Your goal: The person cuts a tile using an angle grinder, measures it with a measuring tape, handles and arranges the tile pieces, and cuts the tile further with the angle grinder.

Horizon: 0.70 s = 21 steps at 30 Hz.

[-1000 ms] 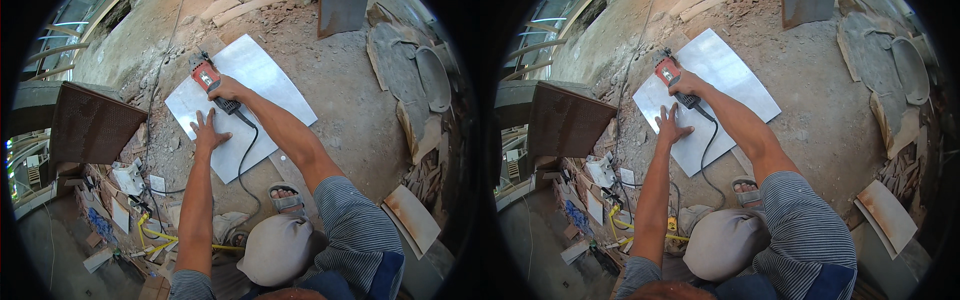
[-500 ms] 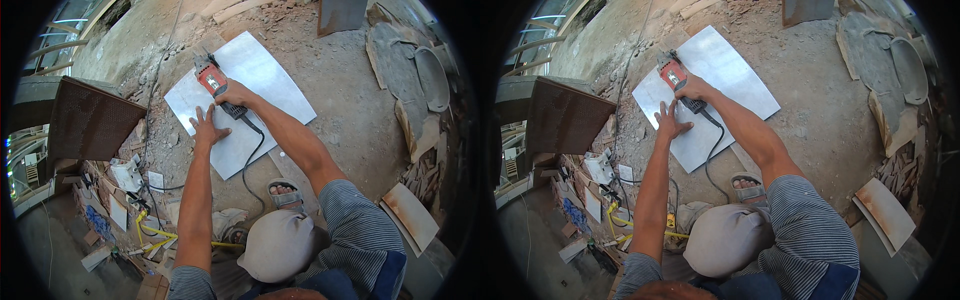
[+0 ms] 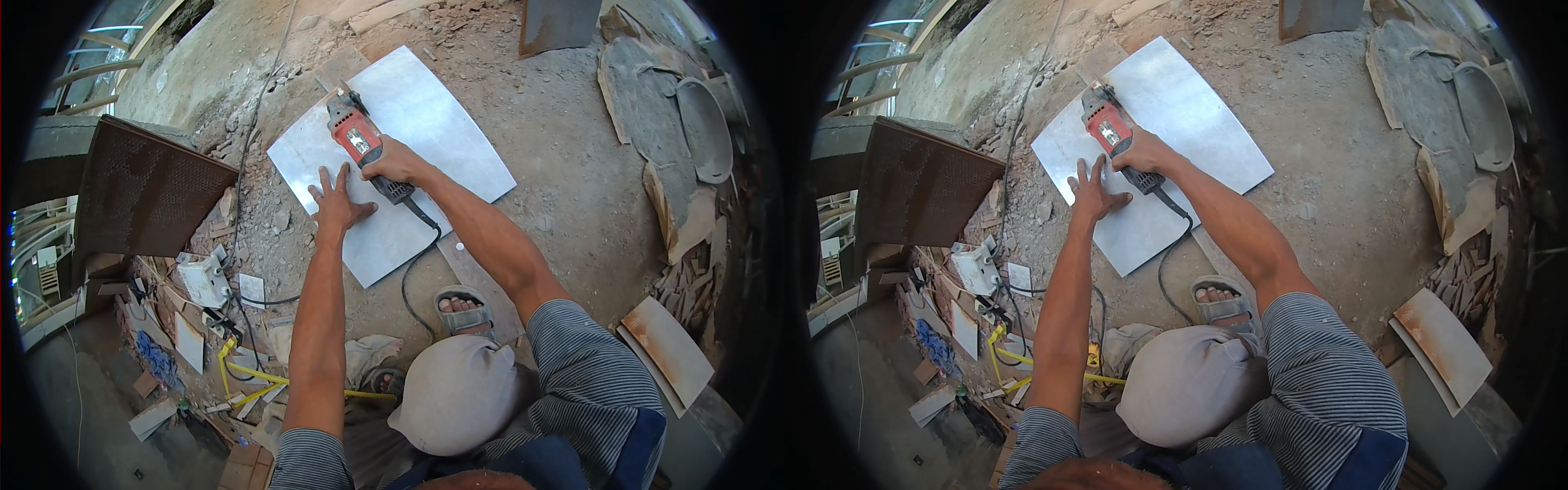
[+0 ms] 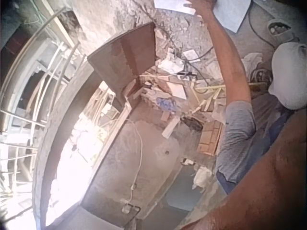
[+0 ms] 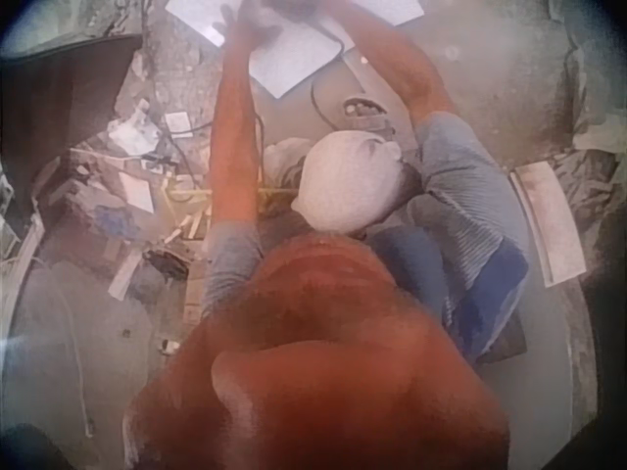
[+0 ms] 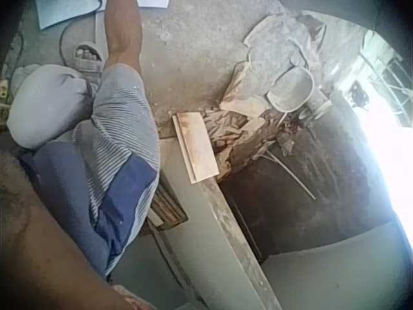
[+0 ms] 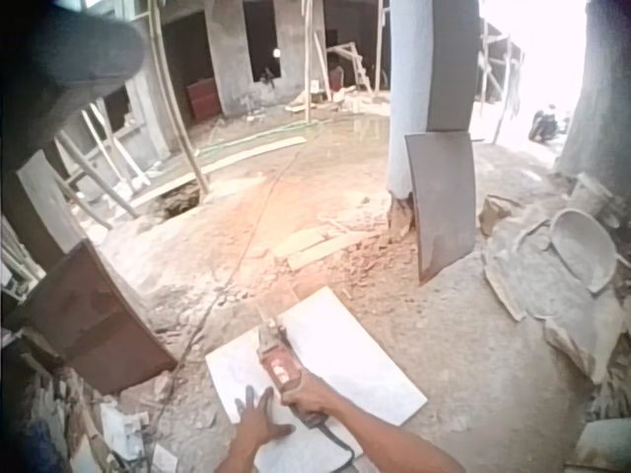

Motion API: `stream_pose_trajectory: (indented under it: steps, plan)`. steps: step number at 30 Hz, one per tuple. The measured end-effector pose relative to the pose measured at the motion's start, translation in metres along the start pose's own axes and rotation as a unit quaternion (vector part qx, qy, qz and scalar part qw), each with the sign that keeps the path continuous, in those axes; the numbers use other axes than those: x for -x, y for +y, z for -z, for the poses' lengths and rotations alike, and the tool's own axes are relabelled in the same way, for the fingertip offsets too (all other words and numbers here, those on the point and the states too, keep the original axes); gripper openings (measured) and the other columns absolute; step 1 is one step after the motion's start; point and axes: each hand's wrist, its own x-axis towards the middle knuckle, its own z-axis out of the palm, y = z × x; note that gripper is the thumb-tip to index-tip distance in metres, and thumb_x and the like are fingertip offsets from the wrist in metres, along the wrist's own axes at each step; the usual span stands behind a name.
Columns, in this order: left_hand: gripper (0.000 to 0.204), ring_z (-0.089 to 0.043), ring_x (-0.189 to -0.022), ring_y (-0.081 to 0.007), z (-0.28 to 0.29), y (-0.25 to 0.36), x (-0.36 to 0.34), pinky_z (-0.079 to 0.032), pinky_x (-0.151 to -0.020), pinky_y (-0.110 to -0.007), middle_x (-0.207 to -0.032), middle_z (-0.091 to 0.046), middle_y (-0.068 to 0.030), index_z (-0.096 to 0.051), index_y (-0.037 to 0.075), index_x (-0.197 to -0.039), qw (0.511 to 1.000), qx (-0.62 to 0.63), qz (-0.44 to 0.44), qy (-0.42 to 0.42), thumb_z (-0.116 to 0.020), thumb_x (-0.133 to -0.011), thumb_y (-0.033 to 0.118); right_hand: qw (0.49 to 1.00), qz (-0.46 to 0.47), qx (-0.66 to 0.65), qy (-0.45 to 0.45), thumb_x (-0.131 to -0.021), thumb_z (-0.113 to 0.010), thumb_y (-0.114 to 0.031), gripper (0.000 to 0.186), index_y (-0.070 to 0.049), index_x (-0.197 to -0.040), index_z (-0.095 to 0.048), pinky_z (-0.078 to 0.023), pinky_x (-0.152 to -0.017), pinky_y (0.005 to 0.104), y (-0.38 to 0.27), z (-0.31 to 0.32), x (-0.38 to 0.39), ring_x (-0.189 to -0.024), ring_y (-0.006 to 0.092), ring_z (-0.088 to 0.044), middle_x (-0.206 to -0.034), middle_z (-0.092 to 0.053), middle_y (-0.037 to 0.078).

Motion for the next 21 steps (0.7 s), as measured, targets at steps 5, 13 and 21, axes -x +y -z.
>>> stream_pose_trajectory:
  steps: [5, 13, 21]
  plan:
    - [0.109, -0.007, -0.139, -0.0518, 0.001, -0.002, 0.0, -0.025, -0.098, -0.076, -0.157, -0.005, -0.0129, -0.027, 0.033, -0.146, 1.0, 0.016, 0.0, 0.004, -0.088, -0.056, 0.037, 1.0, -0.027, 0.006, 0.0, -0.055, -0.077, -0.025, 0.064, 0.003, -0.109, -0.056, -0.049, -0.076, 0.0326, 0.003, -0.001, 0.007, -0.082, 0.0267, -0.062, -0.094, -0.065, 0.017]
    - [0.108, -0.008, -0.139, -0.0517, -0.001, -0.001, -0.002, -0.025, -0.098, -0.076, -0.157, -0.006, -0.0134, -0.028, 0.032, -0.146, 1.0, 0.012, -0.002, 0.004, -0.088, -0.057, 0.037, 0.999, -0.05, 0.012, 0.008, -0.053, -0.079, -0.029, 0.073, 0.007, -0.111, -0.053, -0.049, -0.079, 0.0331, 0.02, -0.004, 0.014, -0.087, 0.0288, -0.062, -0.098, -0.064, 0.02]
    - [0.108, -0.009, -0.139, -0.0519, 0.0, -0.003, -0.002, -0.025, -0.099, -0.075, -0.157, -0.006, -0.0136, -0.028, 0.032, -0.146, 1.0, 0.013, 0.003, 0.005, -0.088, -0.057, 0.036, 0.998, -0.054, 0.028, 0.008, -0.056, -0.078, -0.025, 0.071, 0.006, -0.113, -0.05, -0.048, -0.078, 0.0317, 0.011, -0.004, 0.033, -0.086, 0.0245, -0.06, -0.096, -0.062, 0.016]
